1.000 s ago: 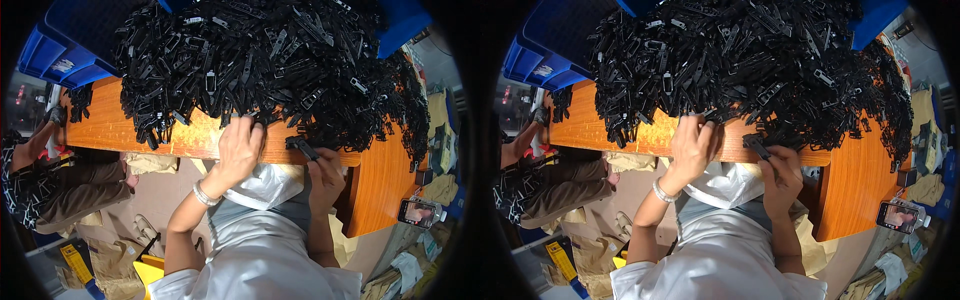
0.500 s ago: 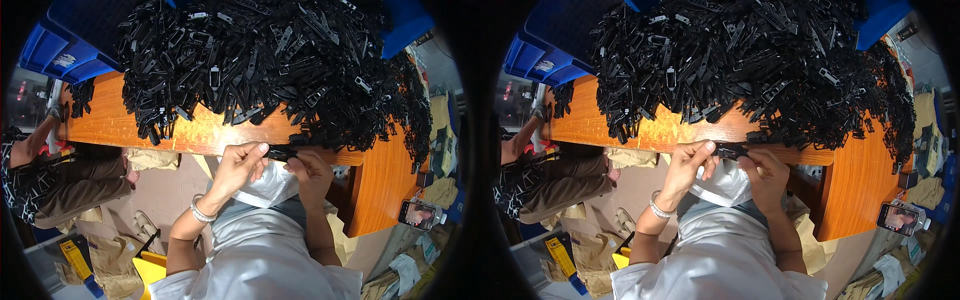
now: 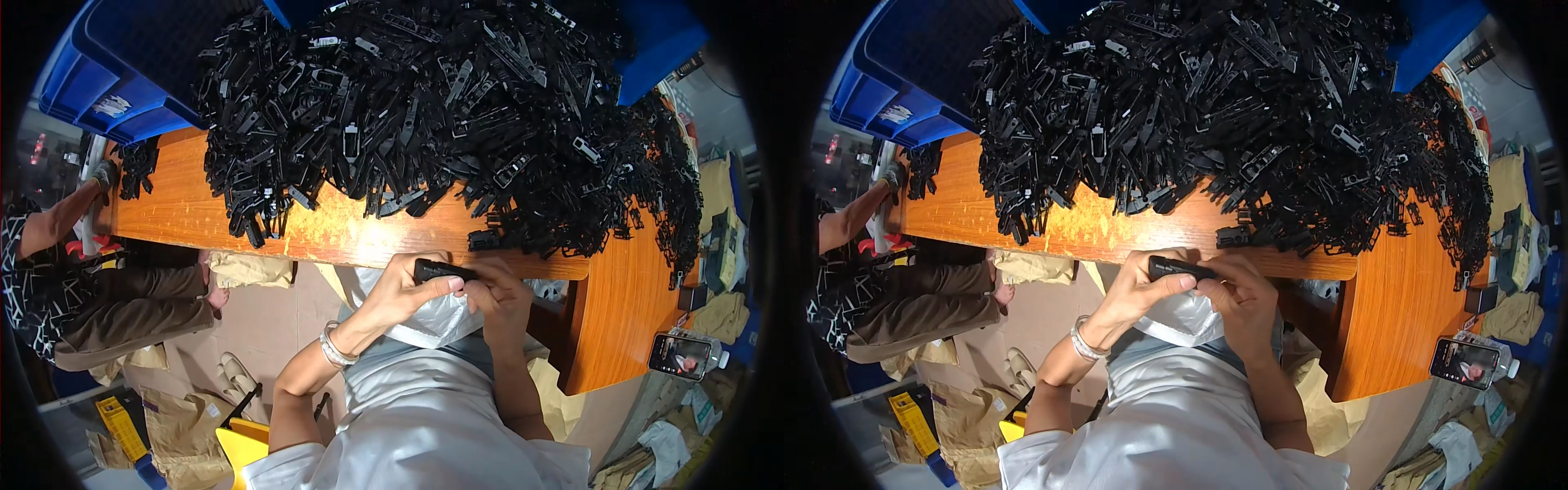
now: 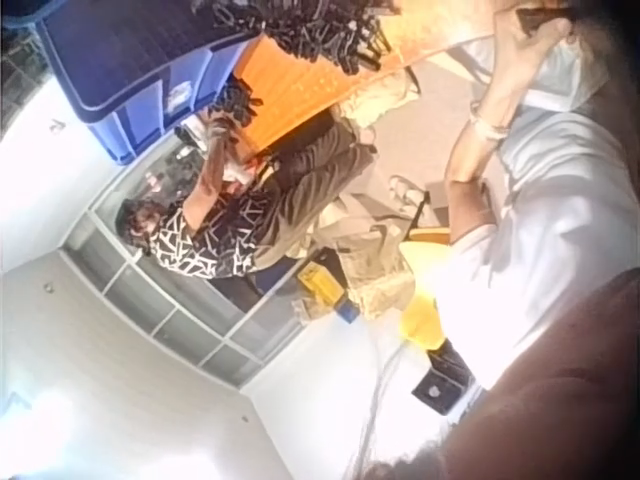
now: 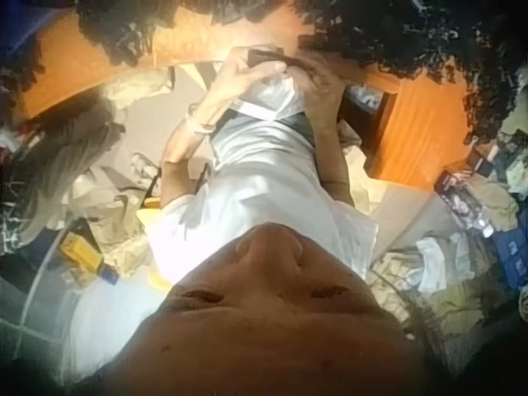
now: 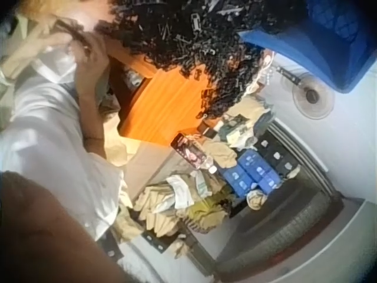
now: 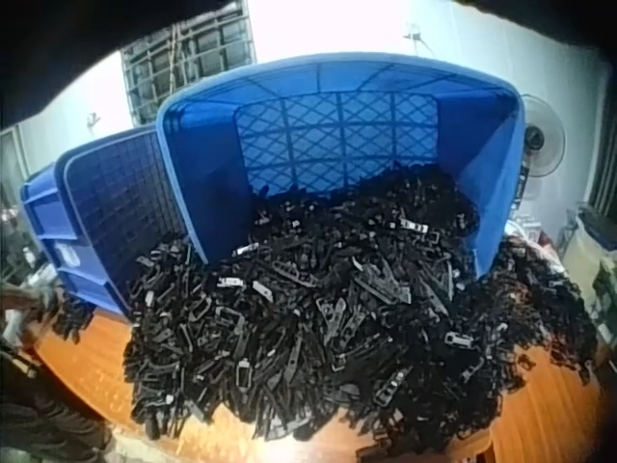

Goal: Inspecting and sorting a large pile of black garment zippers on a production workbench.

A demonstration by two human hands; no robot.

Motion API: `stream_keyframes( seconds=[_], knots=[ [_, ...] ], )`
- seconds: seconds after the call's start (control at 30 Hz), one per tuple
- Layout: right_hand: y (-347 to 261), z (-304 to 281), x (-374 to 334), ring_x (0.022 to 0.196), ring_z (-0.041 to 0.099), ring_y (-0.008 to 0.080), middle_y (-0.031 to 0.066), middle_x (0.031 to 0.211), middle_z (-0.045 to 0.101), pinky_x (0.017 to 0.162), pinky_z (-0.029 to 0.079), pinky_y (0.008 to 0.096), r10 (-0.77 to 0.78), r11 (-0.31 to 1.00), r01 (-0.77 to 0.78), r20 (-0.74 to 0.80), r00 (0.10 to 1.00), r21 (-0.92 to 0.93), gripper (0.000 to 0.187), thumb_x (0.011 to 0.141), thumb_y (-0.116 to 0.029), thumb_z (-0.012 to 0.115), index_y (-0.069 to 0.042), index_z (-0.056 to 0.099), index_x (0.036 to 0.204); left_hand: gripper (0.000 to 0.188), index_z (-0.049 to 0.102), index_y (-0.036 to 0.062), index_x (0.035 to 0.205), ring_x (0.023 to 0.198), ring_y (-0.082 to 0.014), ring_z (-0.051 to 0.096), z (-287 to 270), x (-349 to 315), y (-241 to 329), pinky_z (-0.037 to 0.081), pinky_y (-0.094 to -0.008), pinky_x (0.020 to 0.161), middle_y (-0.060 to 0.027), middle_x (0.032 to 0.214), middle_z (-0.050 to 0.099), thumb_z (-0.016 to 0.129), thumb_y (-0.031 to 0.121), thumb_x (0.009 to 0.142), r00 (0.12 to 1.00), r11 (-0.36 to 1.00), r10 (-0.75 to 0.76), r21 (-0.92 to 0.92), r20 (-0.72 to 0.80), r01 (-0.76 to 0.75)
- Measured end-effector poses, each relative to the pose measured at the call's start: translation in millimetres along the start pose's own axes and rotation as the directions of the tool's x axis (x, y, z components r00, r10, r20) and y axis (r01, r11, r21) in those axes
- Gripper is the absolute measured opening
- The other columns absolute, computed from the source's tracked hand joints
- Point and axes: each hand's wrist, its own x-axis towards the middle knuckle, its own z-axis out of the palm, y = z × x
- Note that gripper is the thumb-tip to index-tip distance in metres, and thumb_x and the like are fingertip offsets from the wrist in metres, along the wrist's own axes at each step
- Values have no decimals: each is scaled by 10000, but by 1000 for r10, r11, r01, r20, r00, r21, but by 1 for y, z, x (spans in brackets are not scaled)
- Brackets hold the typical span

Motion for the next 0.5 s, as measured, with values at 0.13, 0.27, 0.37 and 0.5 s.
stream_keyframes(
  seconds=[0.13,0.27,0.37,0.5],
  knots=[
    [4,2,-4,699,597,134,105,965,556,538,437,200,-40,999,40,-39,998,-2,215,756,74,592,90,579,970,242,575,21,674,596,-74,463,-19,12,10,358,-230,530,-1,632,526,616,204,828,985,995,-65,82,161,53],
    [0,-3,0,614,573,140,145,872,606,512,426,212,0,1000,-2,-107,994,-10,160,804,18,521,96,577,932,317,590,-18,610,533,-107,471,-36,59,55,379,-263,499,-46,591,523,580,196,844,927,745,313,553,206,-374],
    [-2,-6,0,632,606,180,174,881,615,508,461,225,-66,994,78,-134,989,81,181,826,-5,497,100,557,960,180,621,-12,669,559,-115,486,-34,95,93,383,-260,502,-57,647,541,645,127,780,840,511,520,731,155,-452],
    [-6,-7,1,665,632,228,180,890,609,515,508,257,-146,968,170,-134,980,184,190,831,-15,491,102,536,974,174,552,-14,843,745,-337,566,-62,153,118,475,-405,644,-163,876,534,577,-22,671,529,-18,839,978,127,-206]
  ],
)
